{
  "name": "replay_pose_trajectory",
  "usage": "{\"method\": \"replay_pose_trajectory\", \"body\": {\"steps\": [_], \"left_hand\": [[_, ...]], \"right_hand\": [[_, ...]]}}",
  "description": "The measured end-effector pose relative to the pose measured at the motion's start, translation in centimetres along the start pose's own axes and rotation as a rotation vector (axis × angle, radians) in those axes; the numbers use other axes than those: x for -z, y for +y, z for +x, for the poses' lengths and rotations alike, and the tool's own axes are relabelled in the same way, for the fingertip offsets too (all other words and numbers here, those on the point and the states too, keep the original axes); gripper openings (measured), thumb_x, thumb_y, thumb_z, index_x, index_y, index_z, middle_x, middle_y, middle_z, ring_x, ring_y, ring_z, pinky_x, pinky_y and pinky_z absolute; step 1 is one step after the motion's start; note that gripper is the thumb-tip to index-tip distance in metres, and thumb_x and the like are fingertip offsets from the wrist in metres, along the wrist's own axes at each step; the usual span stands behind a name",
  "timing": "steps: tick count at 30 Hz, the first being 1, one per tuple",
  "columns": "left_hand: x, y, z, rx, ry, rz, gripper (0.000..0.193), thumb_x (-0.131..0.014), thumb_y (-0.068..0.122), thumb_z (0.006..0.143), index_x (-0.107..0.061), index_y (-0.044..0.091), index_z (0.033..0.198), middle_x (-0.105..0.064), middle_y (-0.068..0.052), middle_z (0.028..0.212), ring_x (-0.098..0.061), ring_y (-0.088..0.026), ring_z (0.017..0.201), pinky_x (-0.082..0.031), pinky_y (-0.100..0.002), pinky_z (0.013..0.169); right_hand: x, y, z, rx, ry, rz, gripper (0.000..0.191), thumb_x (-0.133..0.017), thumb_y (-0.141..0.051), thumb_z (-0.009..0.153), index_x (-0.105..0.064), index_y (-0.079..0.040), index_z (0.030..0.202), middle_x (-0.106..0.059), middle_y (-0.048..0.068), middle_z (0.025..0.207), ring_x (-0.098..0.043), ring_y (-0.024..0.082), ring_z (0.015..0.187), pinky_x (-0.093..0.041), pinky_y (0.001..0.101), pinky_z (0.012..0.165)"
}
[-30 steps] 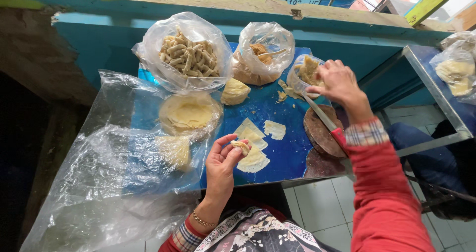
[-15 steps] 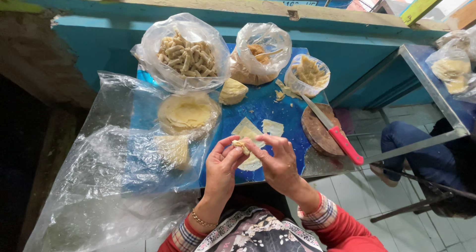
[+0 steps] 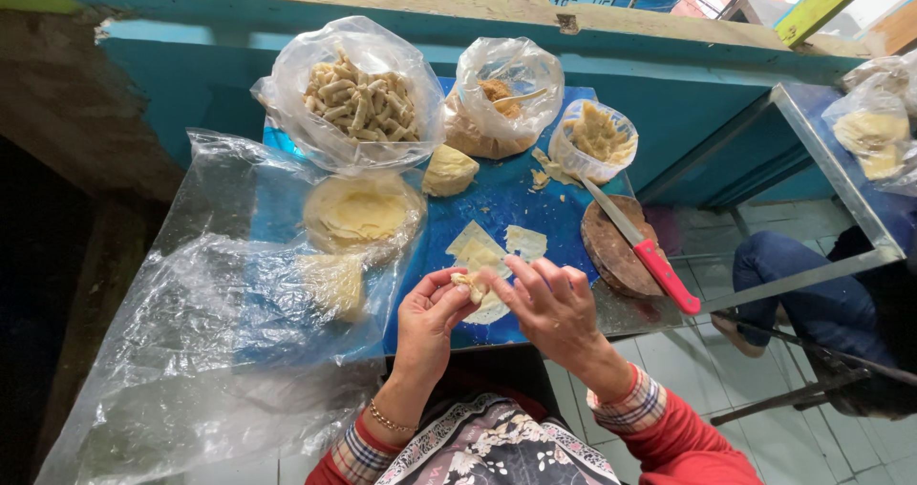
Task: The person sits at a blue table and folds cut dough wrapper pieces by hand, pressing filling into each wrapper and placing the folded pieces into a plastic container. They repeatedly take new wrappers, fold them, and set finished pieces aside, with a knife and bags of dough and filling on the table.
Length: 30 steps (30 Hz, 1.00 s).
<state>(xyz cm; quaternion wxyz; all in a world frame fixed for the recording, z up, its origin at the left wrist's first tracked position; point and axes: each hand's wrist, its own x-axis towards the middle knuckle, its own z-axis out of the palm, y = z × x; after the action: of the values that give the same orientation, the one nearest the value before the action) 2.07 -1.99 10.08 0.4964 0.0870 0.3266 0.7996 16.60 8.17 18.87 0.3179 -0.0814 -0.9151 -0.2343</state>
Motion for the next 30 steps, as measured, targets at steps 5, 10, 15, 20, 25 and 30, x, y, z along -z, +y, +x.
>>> {"method": "replay_pose_trajectory", "body": {"steps": [5, 10, 15, 20, 25, 30], "left_hand": [[0.1, -0.5, -0.4, -0.118, -0.031, -0.01, 0.026, -0.066, 0.002, 0.093, -0.062, -0.003, 0.118, -0.075, -0.015, 0.106, -0.074, -0.019, 0.097, -0.059, -0.034, 0.089], [-0.3, -1.5, -0.8, -0.256, -0.04, -0.006, 0.025, -0.067, 0.0, 0.095, -0.061, -0.001, 0.119, -0.074, -0.013, 0.112, -0.071, -0.016, 0.106, -0.055, -0.029, 0.095], [-0.6, -1.8, -1.6, -0.406, -0.051, 0.132, 0.026, -0.068, -0.002, 0.097, -0.062, 0.0, 0.122, -0.072, -0.01, 0.115, -0.069, -0.014, 0.105, -0.056, -0.029, 0.093], [-0.3, -1.2, -1.4, -0.388, -0.043, 0.26, 0.03, -0.07, -0.002, 0.093, -0.063, 0.002, 0.122, -0.07, -0.006, 0.11, -0.068, -0.011, 0.101, -0.057, -0.027, 0.088], [0.7, -0.8, -1.4, -0.28, -0.098, 0.338, 0.023, -0.069, 0.0, 0.095, -0.067, 0.001, 0.117, -0.071, -0.004, 0.106, -0.066, -0.008, 0.096, -0.055, -0.023, 0.083], [1.4, -0.1, -0.8, -0.168, -0.142, 0.272, 0.016, -0.07, 0.003, 0.095, -0.069, 0.001, 0.11, -0.073, -0.004, 0.098, -0.069, -0.01, 0.089, -0.056, -0.025, 0.082]], "right_hand": [[-1.1, -0.9, -0.7, -0.572, -0.093, 0.956, 0.034, -0.072, -0.008, 0.096, -0.071, -0.015, 0.13, -0.069, 0.003, 0.122, -0.063, 0.017, 0.113, -0.055, 0.0298, 0.091], [-3.7, -4.2, -1.2, -0.971, -0.018, 1.351, 0.031, -0.078, -0.01, 0.088, -0.074, -0.008, 0.119, -0.076, 0.003, 0.114, -0.069, 0.011, 0.096, -0.055, 0.0265, 0.077], [-4.9, -4.4, -2.1, -1.107, 0.048, 1.625, 0.021, -0.078, -0.007, 0.09, -0.077, -0.006, 0.111, -0.078, 0.005, 0.106, -0.069, 0.009, 0.088, -0.056, 0.0253, 0.078], [-4.6, -4.1, -2.2, -0.918, 0.065, 1.315, 0.017, -0.083, -0.005, 0.087, -0.078, -0.007, 0.103, -0.073, 0.002, 0.1, -0.061, 0.007, 0.084, -0.052, 0.0253, 0.074], [-3.0, -4.0, -0.9, -0.614, 0.133, 0.973, 0.02, -0.082, -0.005, 0.086, -0.077, -0.01, 0.105, -0.073, 0.002, 0.102, -0.063, 0.016, 0.097, -0.054, 0.0289, 0.079], [-0.8, -3.1, 0.3, -0.202, 0.206, 0.605, 0.032, -0.081, -0.002, 0.082, -0.076, -0.012, 0.112, -0.071, 0.003, 0.109, -0.062, 0.023, 0.098, -0.054, 0.033, 0.083]]}}
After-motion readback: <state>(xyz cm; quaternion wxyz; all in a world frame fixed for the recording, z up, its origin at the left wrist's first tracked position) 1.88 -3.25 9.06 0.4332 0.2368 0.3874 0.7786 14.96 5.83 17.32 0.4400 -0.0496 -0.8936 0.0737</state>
